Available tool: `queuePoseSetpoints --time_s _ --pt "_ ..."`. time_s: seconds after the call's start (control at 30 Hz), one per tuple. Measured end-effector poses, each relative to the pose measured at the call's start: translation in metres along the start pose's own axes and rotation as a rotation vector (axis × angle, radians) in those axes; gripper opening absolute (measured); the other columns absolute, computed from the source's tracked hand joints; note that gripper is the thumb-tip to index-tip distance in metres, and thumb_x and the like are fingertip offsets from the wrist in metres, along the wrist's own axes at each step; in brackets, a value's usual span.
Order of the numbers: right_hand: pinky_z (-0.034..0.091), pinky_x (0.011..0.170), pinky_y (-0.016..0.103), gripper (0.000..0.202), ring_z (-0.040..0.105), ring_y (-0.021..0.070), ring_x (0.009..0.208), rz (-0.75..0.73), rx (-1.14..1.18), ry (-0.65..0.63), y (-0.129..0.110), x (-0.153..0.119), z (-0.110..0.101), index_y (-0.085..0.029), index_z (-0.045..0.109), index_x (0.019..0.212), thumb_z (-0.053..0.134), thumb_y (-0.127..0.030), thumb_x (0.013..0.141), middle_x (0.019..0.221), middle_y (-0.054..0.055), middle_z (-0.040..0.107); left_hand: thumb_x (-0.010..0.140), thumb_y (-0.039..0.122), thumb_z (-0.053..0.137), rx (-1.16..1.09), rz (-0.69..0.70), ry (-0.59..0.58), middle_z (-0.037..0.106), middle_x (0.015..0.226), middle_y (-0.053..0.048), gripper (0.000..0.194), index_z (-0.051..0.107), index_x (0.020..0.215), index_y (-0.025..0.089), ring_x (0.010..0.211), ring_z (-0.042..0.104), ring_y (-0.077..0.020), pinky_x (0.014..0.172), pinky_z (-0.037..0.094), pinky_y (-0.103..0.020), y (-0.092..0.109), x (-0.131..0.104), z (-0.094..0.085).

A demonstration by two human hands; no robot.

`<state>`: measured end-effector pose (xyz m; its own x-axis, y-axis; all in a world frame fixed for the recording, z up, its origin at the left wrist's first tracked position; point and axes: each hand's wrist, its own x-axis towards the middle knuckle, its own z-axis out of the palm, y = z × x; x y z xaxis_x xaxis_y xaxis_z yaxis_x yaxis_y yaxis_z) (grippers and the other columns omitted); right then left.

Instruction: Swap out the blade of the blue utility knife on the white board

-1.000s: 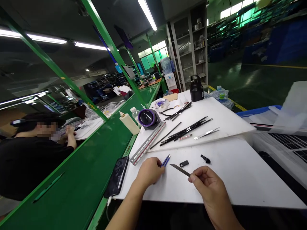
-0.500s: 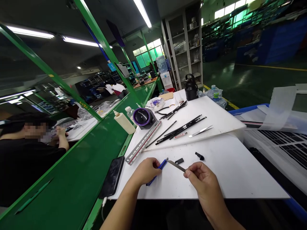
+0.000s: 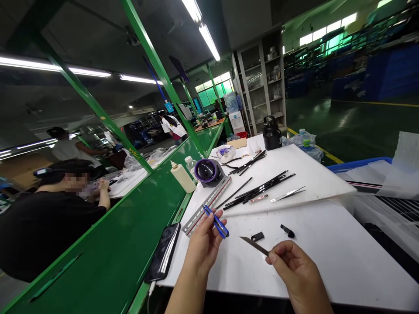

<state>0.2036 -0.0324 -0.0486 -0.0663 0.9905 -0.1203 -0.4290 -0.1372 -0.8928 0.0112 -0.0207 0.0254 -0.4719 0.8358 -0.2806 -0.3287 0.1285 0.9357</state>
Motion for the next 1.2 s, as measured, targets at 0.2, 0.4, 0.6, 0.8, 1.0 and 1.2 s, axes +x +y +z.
queuePoseSetpoints --time_s 0.2,0.4,0.6,0.8,1.0,1.2 --pt "0.045 0.061 0.028 0.027 0.057 0.0190 0.065 -0.014 0.038 0.035 -0.005 -0.002 0.007 -0.022 0.060 0.067 0.081 -0.040 0.064 0.063 0.001 0.062 0.087 0.017 0.058 -0.171 0.075 0.051 0.068 0.114 -0.010 0.017 0.055 0.104 0.016 0.079 0.072 -0.0175 0.058 0.061 -0.024 0.014 -0.020 0.016" --pt "0.046 0.062 0.028 0.023 0.058 0.0189 0.066 -0.019 0.044 0.006 -0.007 -0.002 0.005 -0.022 0.060 0.068 0.079 -0.036 0.066 0.064 0.000 0.062 0.088 0.015 0.056 -0.190 0.117 0.055 0.069 0.113 -0.009 0.012 0.055 0.099 0.016 0.076 0.073 -0.0184 0.056 0.061 -0.022 0.024 -0.028 0.023" --pt "0.048 0.067 0.028 0.019 0.060 0.0192 0.071 -0.019 -0.021 -0.070 -0.005 0.000 -0.003 -0.021 0.060 0.073 0.075 -0.033 0.072 0.069 0.002 0.065 0.086 0.015 0.059 -0.201 0.144 0.049 0.071 0.106 -0.008 0.010 0.057 0.096 0.017 0.074 0.073 -0.0185 0.056 0.061 -0.023 0.019 -0.027 0.025" --pt "0.048 0.068 0.027 0.017 0.059 0.0169 0.070 -0.011 0.042 -0.067 -0.007 0.000 -0.002 -0.022 0.058 0.075 0.073 -0.032 0.075 0.068 0.000 0.064 0.085 0.016 0.061 -0.169 0.170 0.066 0.072 0.106 -0.007 0.010 0.059 0.095 0.017 0.074 0.073 -0.0183 0.053 0.060 -0.021 0.017 -0.030 0.027" --pt "0.047 0.071 0.026 0.017 0.058 0.0153 0.072 0.005 0.042 -0.067 -0.008 0.001 -0.003 -0.022 0.058 0.074 0.072 -0.031 0.075 0.069 -0.002 0.063 0.083 0.018 0.063 -0.120 0.177 0.066 0.071 0.107 -0.007 0.016 0.060 0.099 0.017 0.074 0.072 -0.0158 0.049 0.057 -0.016 0.017 -0.036 0.037" --pt "0.047 0.070 0.026 0.017 0.059 0.0151 0.071 -0.001 0.055 -0.052 -0.007 0.003 -0.003 -0.022 0.059 0.076 0.073 -0.031 0.074 0.069 -0.002 0.064 0.078 0.027 0.071 -0.067 0.220 0.037 0.071 0.106 -0.004 0.023 0.058 0.096 0.020 0.076 0.072 -0.0173 0.053 0.057 -0.019 0.014 -0.036 0.039"
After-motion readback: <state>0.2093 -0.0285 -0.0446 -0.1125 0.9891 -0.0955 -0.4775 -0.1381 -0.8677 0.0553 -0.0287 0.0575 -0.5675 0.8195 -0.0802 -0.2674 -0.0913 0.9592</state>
